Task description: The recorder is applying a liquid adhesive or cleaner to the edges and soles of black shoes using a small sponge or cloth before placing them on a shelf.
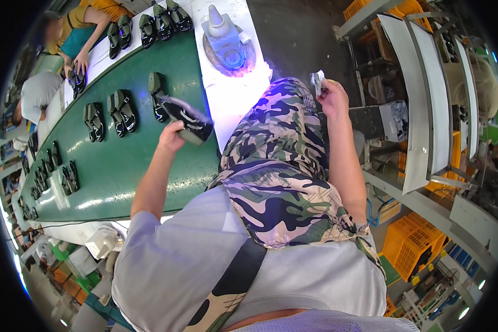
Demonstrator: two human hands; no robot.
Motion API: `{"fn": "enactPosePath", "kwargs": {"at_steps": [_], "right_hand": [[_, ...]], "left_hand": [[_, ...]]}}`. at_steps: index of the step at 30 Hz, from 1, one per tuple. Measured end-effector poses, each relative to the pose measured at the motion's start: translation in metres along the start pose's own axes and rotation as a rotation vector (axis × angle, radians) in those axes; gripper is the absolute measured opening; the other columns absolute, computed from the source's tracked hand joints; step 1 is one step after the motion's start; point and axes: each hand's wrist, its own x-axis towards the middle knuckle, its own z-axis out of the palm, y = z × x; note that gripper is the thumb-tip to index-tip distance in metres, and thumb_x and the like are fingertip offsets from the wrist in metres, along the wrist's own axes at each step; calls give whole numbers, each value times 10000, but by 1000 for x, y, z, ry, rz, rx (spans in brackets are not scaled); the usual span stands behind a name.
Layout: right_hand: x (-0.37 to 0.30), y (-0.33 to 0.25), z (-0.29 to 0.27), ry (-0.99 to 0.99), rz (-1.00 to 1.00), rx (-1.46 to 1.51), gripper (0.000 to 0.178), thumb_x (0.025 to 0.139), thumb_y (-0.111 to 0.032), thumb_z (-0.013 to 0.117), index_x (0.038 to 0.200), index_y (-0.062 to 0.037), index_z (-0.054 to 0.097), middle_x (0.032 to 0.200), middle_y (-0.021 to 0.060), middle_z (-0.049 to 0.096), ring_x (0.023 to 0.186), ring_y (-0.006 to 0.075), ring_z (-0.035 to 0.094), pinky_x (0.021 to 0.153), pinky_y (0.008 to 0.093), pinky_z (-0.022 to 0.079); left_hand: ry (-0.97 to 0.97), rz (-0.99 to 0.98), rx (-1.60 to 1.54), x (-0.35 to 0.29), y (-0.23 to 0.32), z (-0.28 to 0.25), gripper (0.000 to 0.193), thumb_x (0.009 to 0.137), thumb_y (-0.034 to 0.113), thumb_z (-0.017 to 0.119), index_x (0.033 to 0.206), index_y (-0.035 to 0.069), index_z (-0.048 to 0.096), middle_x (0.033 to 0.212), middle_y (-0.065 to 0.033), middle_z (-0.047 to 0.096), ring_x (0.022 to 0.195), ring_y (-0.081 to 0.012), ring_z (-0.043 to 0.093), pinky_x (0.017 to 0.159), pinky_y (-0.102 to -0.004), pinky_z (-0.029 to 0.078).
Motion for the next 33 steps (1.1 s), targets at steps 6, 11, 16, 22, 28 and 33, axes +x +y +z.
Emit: {"fn": "enactPosePath", "kwargs": {"at_steps": [6,11,16,22,28,33], "right_hand": [[-28,-28,72,-226,-180,-126,183,778,-55,765,881,-56,614,791,24,618,665,129,583,590,269,461],[-62,-50,111,-327,-393,-204,210,727,-35,796,849,-29,626,765,15,605,669,96,560,596,251,459],[-66,-46,112,-278,-440,-251,212,714,-10,794,833,-19,619,758,15,610,662,92,561,606,249,468],[-74,-40,118,-271,-346,-244,195,749,-45,776,840,-52,604,767,13,605,676,89,545,616,236,419],[-97,-44,132,-383,-196,-81,197,722,-20,784,819,-34,613,748,36,619,644,111,569,589,253,459],[-112,-61,135,-397,-295,-135,193,718,-21,781,819,-27,617,746,35,616,650,109,572,596,254,465]], "left_hand": [[-140,227,72,91,-23,130,575,716,34,740,1261,37,556,1199,-94,641,1146,-272,602,1081,-443,425],[-292,641,779,75,-23,220,642,699,120,834,1269,18,556,1248,-97,603,1091,-250,625,1007,-378,479],[-445,624,1054,71,-8,232,603,781,113,795,1295,-55,528,1343,-177,566,1187,-241,601,1009,-349,494],[-496,1082,1360,65,0,245,574,698,26,824,1216,-56,591,1204,-184,651,1105,-284,649,956,-369,515],[-525,1261,1514,77,2,239,574,702,101,816,1211,-39,591,1149,-192,650,1033,-332,653,910,-392,526],[-508,1168,1526,78,-4,249,584,675,113,829,1196,-19,598,1115,-183,651,1006,-330,653,896,-389,526]]}}
